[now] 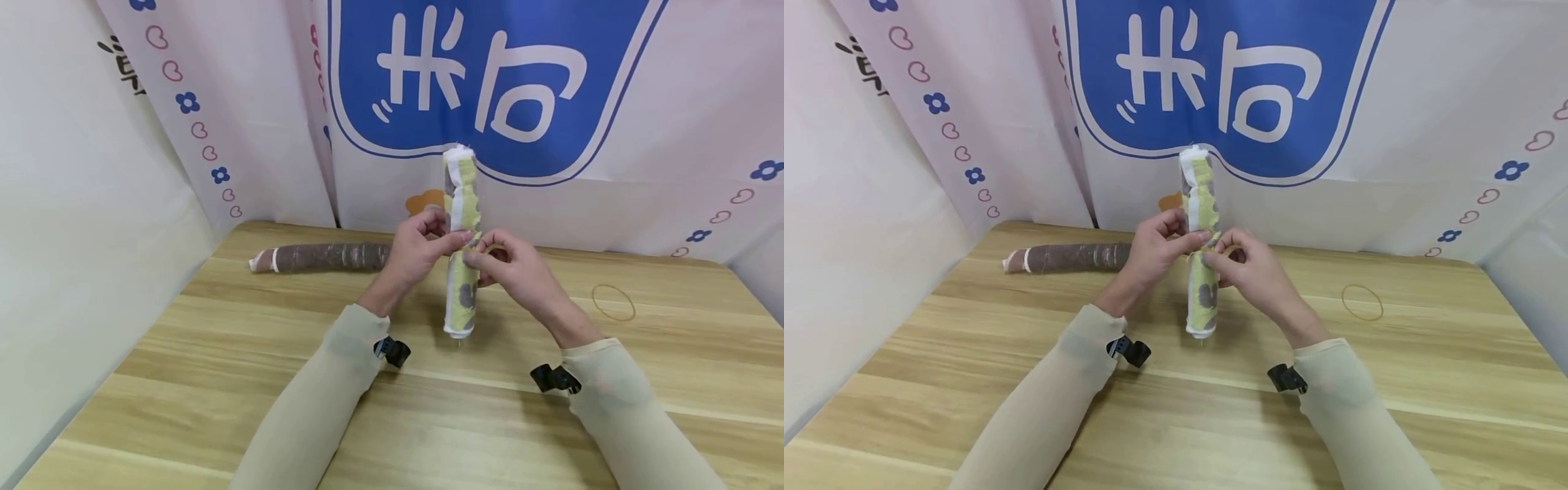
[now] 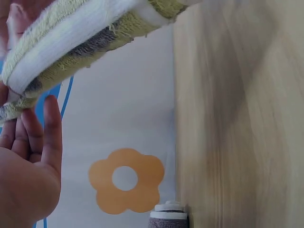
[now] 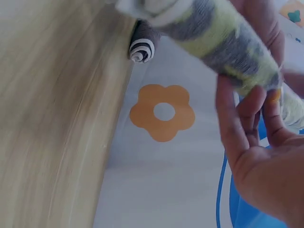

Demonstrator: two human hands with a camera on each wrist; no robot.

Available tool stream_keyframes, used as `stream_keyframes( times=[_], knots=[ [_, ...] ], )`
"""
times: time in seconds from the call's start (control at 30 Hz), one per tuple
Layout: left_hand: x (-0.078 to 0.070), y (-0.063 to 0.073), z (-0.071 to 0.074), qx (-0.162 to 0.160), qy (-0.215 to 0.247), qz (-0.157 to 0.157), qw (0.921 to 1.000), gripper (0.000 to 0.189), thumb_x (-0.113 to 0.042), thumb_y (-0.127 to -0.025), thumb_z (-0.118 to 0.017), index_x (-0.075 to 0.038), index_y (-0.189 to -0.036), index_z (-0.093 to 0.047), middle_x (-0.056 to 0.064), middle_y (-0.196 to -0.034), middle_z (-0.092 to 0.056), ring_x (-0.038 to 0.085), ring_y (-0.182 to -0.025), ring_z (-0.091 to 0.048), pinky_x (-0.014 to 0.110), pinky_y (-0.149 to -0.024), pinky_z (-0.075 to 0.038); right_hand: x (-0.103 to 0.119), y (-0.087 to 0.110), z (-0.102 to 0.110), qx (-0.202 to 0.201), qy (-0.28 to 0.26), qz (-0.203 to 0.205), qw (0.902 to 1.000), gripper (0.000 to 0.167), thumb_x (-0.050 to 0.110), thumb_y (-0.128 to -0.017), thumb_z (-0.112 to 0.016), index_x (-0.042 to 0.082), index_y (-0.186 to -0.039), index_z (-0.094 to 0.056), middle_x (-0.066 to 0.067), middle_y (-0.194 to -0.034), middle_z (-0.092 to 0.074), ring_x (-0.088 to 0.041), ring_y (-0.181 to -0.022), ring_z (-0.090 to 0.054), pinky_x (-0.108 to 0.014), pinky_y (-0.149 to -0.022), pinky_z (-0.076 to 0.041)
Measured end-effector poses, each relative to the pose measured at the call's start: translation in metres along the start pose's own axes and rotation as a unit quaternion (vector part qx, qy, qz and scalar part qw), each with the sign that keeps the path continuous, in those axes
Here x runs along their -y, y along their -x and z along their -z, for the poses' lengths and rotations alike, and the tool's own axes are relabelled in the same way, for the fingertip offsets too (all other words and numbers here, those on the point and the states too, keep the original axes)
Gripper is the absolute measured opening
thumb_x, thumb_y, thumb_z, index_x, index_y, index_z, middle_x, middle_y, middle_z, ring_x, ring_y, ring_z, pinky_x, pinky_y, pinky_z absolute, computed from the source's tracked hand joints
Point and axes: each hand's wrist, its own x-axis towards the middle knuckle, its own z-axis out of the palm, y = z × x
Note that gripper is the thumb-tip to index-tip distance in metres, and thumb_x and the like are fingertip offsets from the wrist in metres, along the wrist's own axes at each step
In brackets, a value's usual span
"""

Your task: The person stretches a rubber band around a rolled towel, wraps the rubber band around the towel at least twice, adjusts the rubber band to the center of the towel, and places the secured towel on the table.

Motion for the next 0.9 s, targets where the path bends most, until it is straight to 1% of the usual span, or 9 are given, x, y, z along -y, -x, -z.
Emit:
stream_keyframes(
  times=[0.07,0.1,0.17,0.23,0.33,0.47,0.57,0.7,0.9],
  knots=[
    [0.001,0.001,-0.001,-0.010,-0.012,-0.005,0.9999,0.015,-0.007,-0.094,-0.080,0.000,-0.101,-0.069,0.004,-0.085,-0.066,0.016,-0.081,-0.061,0.040,-0.074,-0.057,0.000,0.000,-0.003,-0.011,0.047,0.009,0.9988,0.028,0.022,-0.103,-0.073,0.000,-0.105,-0.056,-0.016,-0.108,-0.057,-0.025,-0.088,-0.061,-0.035,-0.073,-0.061],
    [0.002,0.001,-0.001,-0.012,-0.017,-0.006,0.9998,0.015,-0.007,-0.094,-0.080,0.000,-0.101,-0.070,0.004,-0.086,-0.066,0.016,-0.082,-0.061,0.034,-0.072,-0.055,0.000,0.000,-0.004,-0.019,0.069,0.015,0.9973,0.029,0.023,-0.101,-0.076,0.002,-0.104,-0.056,-0.015,-0.108,-0.056,-0.025,-0.088,-0.060,-0.033,-0.071,-0.059],
    [0.004,0.001,-0.002,-0.008,-0.020,-0.002,0.9998,0.016,-0.009,-0.094,-0.080,0.000,-0.102,-0.070,0.005,-0.087,-0.066,0.016,-0.082,-0.061,0.028,-0.070,-0.054,-0.001,0.000,-0.006,-0.038,0.113,0.036,0.9922,0.027,0.020,-0.099,-0.078,0.003,-0.101,-0.058,-0.014,-0.108,-0.053,-0.025,-0.086,-0.058,-0.030,-0.067,-0.054],
    [0.005,0.000,-0.002,-0.002,-0.018,0.010,0.9998,0.017,-0.010,-0.095,-0.080,0.001,-0.104,-0.069,0.006,-0.089,-0.066,0.016,-0.081,-0.061,0.027,-0.070,-0.056,-0.003,0.000,-0.007,-0.051,0.143,0.060,0.9865,0.022,0.014,-0.098,-0.079,0.004,-0.099,-0.060,-0.014,-0.107,-0.052,-0.025,-0.086,-0.059,-0.027,-0.065,-0.051],
    [0.006,0.000,0.000,-0.002,-0.012,0.032,0.9994,0.020,-0.011,-0.096,-0.080,0.001,-0.107,-0.070,0.008,-0.089,-0.066,0.016,-0.080,-0.062,0.033,-0.071,-0.061,-0.006,-0.001,-0.010,-0.057,0.164,0.100,0.9798,0.016,0.004,-0.097,-0.078,0.003,-0.097,-0.062,-0.014,-0.104,-0.051,-0.025,-0.085,-0.059,-0.026,-0.069,-0.053],
    [0.006,0.001,0.002,-0.009,-0.009,0.053,0.9985,0.023,-0.012,-0.096,-0.081,0.001,-0.112,-0.071,0.009,-0.091,-0.067,0.017,-0.080,-0.063,0.042,-0.076,-0.063,-0.008,-0.002,-0.013,-0.057,0.176,0.141,0.9726,0.014,-0.001,-0.096,-0.078,0.004,-0.096,-0.064,-0.012,-0.103,-0.052,-0.026,-0.086,-0.060,-0.027,-0.071,-0.055],
    [0.006,0.000,0.002,-0.008,-0.007,0.059,0.9982,0.024,-0.013,-0.097,-0.080,0.002,-0.114,-0.071,0.010,-0.092,-0.068,0.017,-0.080,-0.063,0.041,-0.075,-0.063,-0.009,-0.003,-0.013,-0.066,0.186,0.167,0.9660,0.015,-0.003,-0.093,-0.079,0.005,-0.095,-0.066,-0.011,-0.101,-0.054,-0.025,-0.084,-0.060,-0.028,-0.070,-0.054],
    [0.007,0.000,0.002,-0.012,-0.006,0.058,0.9982,0.023,-0.012,-0.098,-0.079,0.002,-0.114,-0.071,0.010,-0.092,-0.069,0.017,-0.079,-0.064,0.037,-0.073,-0.063,-0.012,-0.005,-0.012,-0.076,0.210,0.214,0.9509,0.017,-0.005,-0.090,-0.081,0.006,-0.094,-0.068,-0.009,-0.098,-0.057,-0.021,-0.079,-0.060,-0.029,-0.067,-0.052],
    [0.007,0.001,0.002,-0.013,-0.009,0.070,0.9974,0.025,-0.016,-0.098,-0.080,0.000,-0.115,-0.071,0.009,-0.092,-0.069,0.017,-0.081,-0.066,0.047,-0.078,-0.063,-0.015,-0.006,-0.008,-0.083,0.261,0.260,0.9259,0.020,-0.006,-0.087,-0.084,0.007,-0.095,-0.071,-0.009,-0.097,-0.062,-0.016,-0.075,-0.057,-0.032,-0.065,-0.050]
  ],
)
